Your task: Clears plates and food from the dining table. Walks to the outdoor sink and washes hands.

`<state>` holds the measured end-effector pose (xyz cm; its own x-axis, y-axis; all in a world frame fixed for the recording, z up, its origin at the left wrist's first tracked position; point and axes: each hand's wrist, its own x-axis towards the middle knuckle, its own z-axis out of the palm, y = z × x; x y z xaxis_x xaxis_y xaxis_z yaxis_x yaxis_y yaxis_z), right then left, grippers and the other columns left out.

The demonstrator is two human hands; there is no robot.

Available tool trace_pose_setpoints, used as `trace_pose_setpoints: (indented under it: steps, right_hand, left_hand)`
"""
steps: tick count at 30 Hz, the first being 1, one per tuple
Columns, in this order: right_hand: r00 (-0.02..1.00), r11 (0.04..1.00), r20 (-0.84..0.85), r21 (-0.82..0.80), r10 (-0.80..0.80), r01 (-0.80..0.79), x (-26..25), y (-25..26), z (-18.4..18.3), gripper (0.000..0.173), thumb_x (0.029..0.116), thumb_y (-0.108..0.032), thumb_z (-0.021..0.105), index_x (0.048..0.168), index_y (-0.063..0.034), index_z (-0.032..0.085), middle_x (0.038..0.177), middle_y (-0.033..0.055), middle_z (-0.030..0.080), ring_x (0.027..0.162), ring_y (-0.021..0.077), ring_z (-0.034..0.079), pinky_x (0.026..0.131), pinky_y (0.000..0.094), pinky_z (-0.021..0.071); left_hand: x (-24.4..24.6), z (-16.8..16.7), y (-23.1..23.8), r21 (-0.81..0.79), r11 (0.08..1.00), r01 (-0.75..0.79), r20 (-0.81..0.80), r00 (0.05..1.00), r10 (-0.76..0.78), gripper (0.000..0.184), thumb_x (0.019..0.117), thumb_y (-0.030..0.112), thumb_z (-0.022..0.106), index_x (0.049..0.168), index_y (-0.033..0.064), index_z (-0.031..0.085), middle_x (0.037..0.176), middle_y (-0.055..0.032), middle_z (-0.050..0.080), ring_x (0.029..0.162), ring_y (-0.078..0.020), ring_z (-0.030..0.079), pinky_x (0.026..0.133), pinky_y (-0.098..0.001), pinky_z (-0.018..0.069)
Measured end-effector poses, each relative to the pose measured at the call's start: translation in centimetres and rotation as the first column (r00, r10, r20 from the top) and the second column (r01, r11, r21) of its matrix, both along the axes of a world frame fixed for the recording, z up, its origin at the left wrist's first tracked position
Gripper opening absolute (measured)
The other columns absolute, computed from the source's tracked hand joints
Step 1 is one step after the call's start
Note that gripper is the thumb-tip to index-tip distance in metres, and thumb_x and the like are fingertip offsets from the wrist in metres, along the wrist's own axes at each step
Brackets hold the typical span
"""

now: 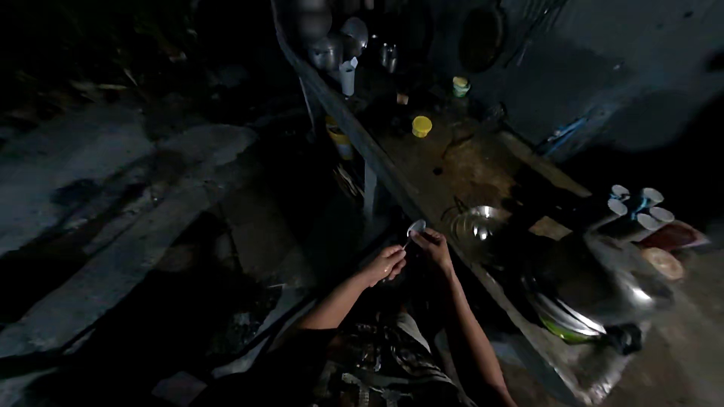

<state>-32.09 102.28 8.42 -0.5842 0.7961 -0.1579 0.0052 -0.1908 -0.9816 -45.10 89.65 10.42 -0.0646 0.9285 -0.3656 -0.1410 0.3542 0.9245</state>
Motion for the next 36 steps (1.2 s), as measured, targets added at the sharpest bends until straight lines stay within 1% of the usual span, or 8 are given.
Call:
trace_pose_setpoints:
  steps: [7,11,16,20,26,30,33,36]
  right_hand:
    - [0.956,0.974,0.248,0.198,-0.159,0.11,-5.4,16.9,2.6,0.043,0.1091,-0.027,0.047,0.095,0.009,0.066,0.073,0.0124,0.063,0.06,0.0151,0.06,0.062,0.0335,0.055]
    - [0.969,0.992,0.246,0.112,0.024,-0.054,-7.3,24.6,2.9,0.036,0.1107,-0.019,0.04,0.124,0.0081,0.059,0.092,0.0138,0.07,0.072,0.0143,0.067,0.067,0.03,0.0573]
    - [0.957,1.0,0.288,-0.027,0.021,-0.014,-8.7,29.3,-1.5,0.037,0.1077,-0.02,0.05,0.136,0.0033,0.055,0.115,0.0193,0.067,0.09,0.0193,0.068,0.077,0.0339,0.0571]
    - [0.935,0.991,0.355,-0.118,-0.017,0.063,-9.9,32.1,-4.2,0.036,0.1062,-0.02,0.053,0.135,0.0018,0.056,0.112,0.0181,0.068,0.086,0.0209,0.068,0.074,0.0365,0.0571]
    - [0.842,0.988,0.539,-0.145,0.03,0.057,-15.7,39.6,-5.7,0.034,0.1073,-0.02,0.051,0.133,0.0004,0.059,0.112,0.0169,0.069,0.088,0.0235,0.068,0.076,0.0403,0.0562]
    - [0.768,0.997,0.636,-0.077,0.074,-0.033,-19.2,44.4,-6.1,0.034,0.1057,-0.019,0.053,0.131,0.0015,0.061,0.117,0.0197,0.068,0.099,0.028,0.069,0.088,0.0438,0.0567]
    - [0.687,0.996,0.722,-0.049,0.085,-0.072,-21.7,46.8,-5.3,0.036,0.1053,-0.023,0.053,0.133,-0.002,0.062,0.125,0.0205,0.066,0.115,0.0321,0.065,0.102,0.0493,0.0504]
    - [0.626,0.994,0.779,0.083,-0.022,-0.068,-24.7,48.6,-5.4,0.038,0.106,-0.025,0.05,0.136,-0.0057,0.062,0.13,0.021,0.064,0.121,0.036,0.062,0.104,0.0527,0.0479]
  left_hand:
    - [-3.8,1.2,14.2,-0.109,0.994,-0.011,-0.208,0.978,-0.012,0.03,0.1108,0.023,0.035,0.111,0.0032,0.059,0.072,0.0039,0.043,0.053,-0.0046,0.038,0.05,-0.0201,0.0334]
    - [-6.1,1.4,21.4,-0.151,0.956,-0.25,-0.003,0.968,0.253,0.027,0.1075,0.028,0.048,0.086,0.0117,0.052,0.061,0.008,0.04,0.046,-0.0013,0.033,0.043,-0.0163,0.0285]
    - [-13.2,0.7,33.8,0.039,0.981,-0.188,-0.459,0.869,0.184,0.044,0.0946,0.03,0.072,0.115,-0.0077,0.062,0.108,-0.0217,0.064,0.1,-0.0284,0.061,0.093,-0.0455,0.0487]
    - [-20.7,-2.7,48.4,0.238,0.947,0.217,-0.764,0.644,0.045,0.042,0.0877,0.014,0.078,0.124,-0.0021,0.066,0.133,-0.0213,0.061,0.126,-0.0325,0.057,0.109,-0.048,0.0435]
    - [-27.3,-5.6,65.4,-0.316,0.786,0.532,-0.905,0.08,-0.418,0.106,0.0696,0.011,0.091,0.158,0.0287,0.036,0.17,-0.0089,0.013,0.135,-0.047,0.045,0.104,-0.0648,0.0405]
    - [-29.6,-8.4,70.2,-0.488,0.641,0.593,-0.841,-0.122,-0.527,0.119,0.0628,0.014,0.095,0.16,0.0372,0.029,0.167,-0.017,0.019,0.13,-0.0503,0.047,0.1,-0.065,0.043]
    - [-31.2,-8.4,72.2,-0.444,0.553,0.705,-0.801,-0.036,-0.597,0.098,0.0691,0.026,0.092,0.154,0.0231,0.044,0.146,-0.0219,0.049,0.126,-0.0439,0.053,0.102,-0.0629,0.0437]
    - [-33.8,-6.7,74.6,-0.286,0.648,0.706,-0.59,0.404,-0.699,0.079,0.0798,0.024,0.087,0.146,0.0033,0.05,0.137,-0.0233,0.058,0.126,-0.0352,0.057,0.109,-0.0536,0.0429]
